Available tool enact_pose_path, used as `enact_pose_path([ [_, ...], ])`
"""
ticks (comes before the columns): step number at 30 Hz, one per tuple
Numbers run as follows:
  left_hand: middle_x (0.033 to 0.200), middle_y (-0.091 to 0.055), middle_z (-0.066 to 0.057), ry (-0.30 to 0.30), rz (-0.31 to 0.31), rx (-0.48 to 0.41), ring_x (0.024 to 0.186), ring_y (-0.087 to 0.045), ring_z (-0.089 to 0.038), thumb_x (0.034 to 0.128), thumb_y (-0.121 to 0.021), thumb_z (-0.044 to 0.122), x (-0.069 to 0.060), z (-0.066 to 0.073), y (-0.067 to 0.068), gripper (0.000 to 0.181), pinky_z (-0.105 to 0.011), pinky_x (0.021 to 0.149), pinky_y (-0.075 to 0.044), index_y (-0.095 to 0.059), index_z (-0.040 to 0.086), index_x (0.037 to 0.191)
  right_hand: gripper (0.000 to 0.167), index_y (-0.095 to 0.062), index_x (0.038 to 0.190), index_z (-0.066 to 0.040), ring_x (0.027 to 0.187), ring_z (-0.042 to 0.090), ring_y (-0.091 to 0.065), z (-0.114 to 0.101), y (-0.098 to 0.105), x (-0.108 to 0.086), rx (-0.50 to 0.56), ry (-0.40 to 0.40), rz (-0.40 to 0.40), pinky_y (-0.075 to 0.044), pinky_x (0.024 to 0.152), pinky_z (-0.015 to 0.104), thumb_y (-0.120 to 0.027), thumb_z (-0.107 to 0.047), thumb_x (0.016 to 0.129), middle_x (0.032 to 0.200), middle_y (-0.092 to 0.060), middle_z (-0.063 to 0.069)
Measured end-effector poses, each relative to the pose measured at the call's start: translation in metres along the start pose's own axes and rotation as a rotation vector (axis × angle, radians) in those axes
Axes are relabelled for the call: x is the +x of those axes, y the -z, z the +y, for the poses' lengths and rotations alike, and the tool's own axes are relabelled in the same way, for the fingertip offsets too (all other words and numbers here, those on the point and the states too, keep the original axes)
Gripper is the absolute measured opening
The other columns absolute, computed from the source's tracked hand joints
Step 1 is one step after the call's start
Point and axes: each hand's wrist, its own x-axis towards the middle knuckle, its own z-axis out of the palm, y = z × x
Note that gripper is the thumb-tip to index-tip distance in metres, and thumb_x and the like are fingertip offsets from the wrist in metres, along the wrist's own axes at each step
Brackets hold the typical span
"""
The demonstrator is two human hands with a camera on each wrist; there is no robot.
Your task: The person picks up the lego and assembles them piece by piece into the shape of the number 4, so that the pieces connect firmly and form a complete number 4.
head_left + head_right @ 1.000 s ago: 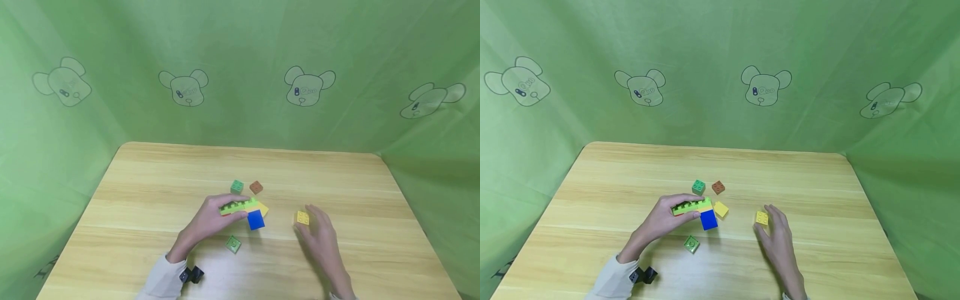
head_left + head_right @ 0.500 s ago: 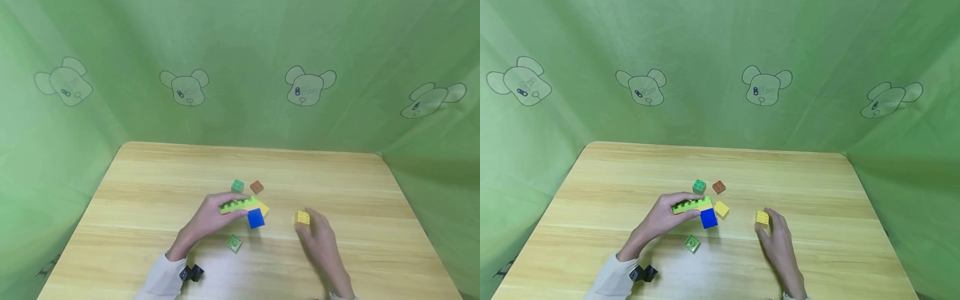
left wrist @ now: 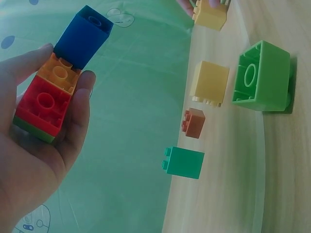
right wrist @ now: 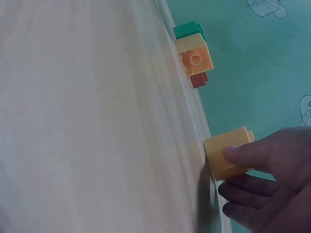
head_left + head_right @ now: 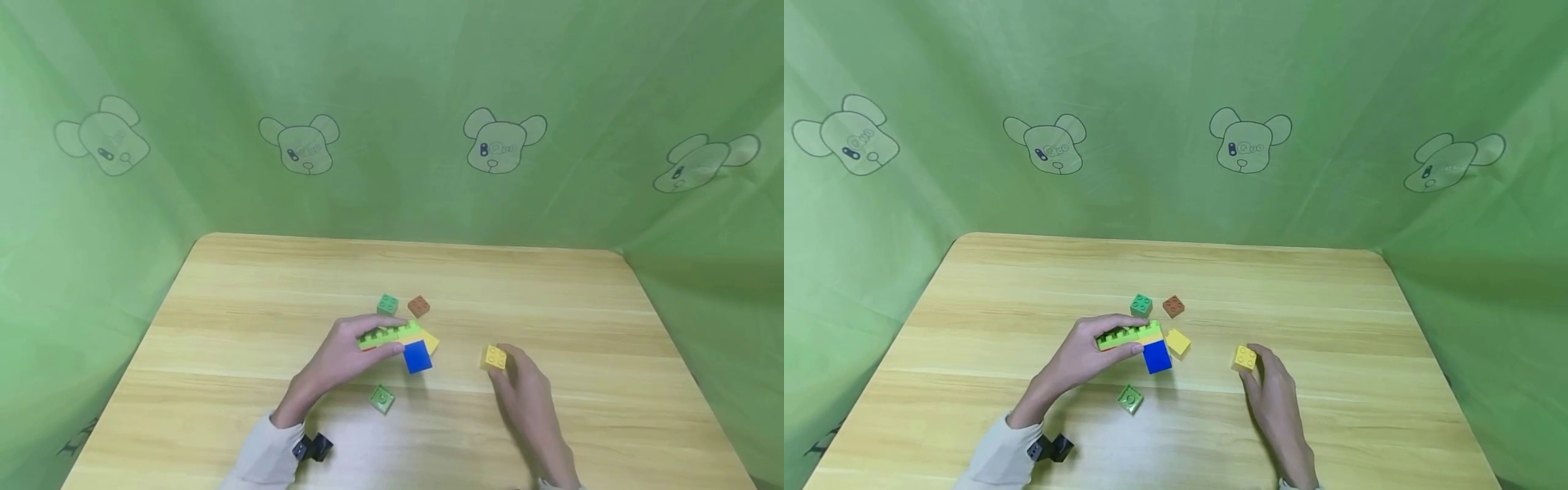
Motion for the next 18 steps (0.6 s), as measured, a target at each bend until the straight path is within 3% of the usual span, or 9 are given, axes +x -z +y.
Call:
enact_pose_path([
  [5, 0.107, -0.074, -0.003, 0.005, 0.009, -0.005, 0.070, -0.062, -0.010, 0.0945, -0.079, 0.025, 0.000, 0.001, -0.001, 0.037, -0.024, 0.057, -0.055, -0.073, 0.014, 0.129, 0.051, -0.049, 0.142, 0.008, 0.130, 0.055, -0.051, -0.003, 0.002, -0.002, 0.033, -0.052, -0.023, -0.039, 0.108, 0.073, -0.070, -0.016, 0.101, 0.138, -0.057, 0.034],
  [12, 0.123, -0.072, -0.001, 0.030, 0.043, -0.032, 0.078, -0.062, -0.014, 0.0935, -0.080, 0.026, 0.002, 0.002, -0.003, 0.037, -0.024, 0.063, -0.054, -0.073, 0.018, 0.129, 0.059, -0.048, 0.146, -0.001, 0.130, 0.048, -0.055, -0.011, 0.002, -0.005, 0.179, -0.143, -0.074, -0.039, 0.110, 0.070, -0.069, -0.034, 0.102, 0.141, -0.059, 0.028],
  [18, 0.132, -0.069, 0.000, 0.025, 0.060, -0.038, 0.089, -0.063, -0.016, 0.0941, -0.080, 0.027, 0.003, 0.002, -0.005, 0.039, -0.026, 0.069, -0.054, -0.071, 0.018, 0.131, 0.051, -0.053, 0.144, -0.004, 0.122, 0.041, -0.064, -0.023, 0.000, -0.007, 0.241, -0.127, -0.074, -0.051, 0.106, 0.054, -0.071, -0.023, 0.100, 0.135, -0.064, 0.023],
])
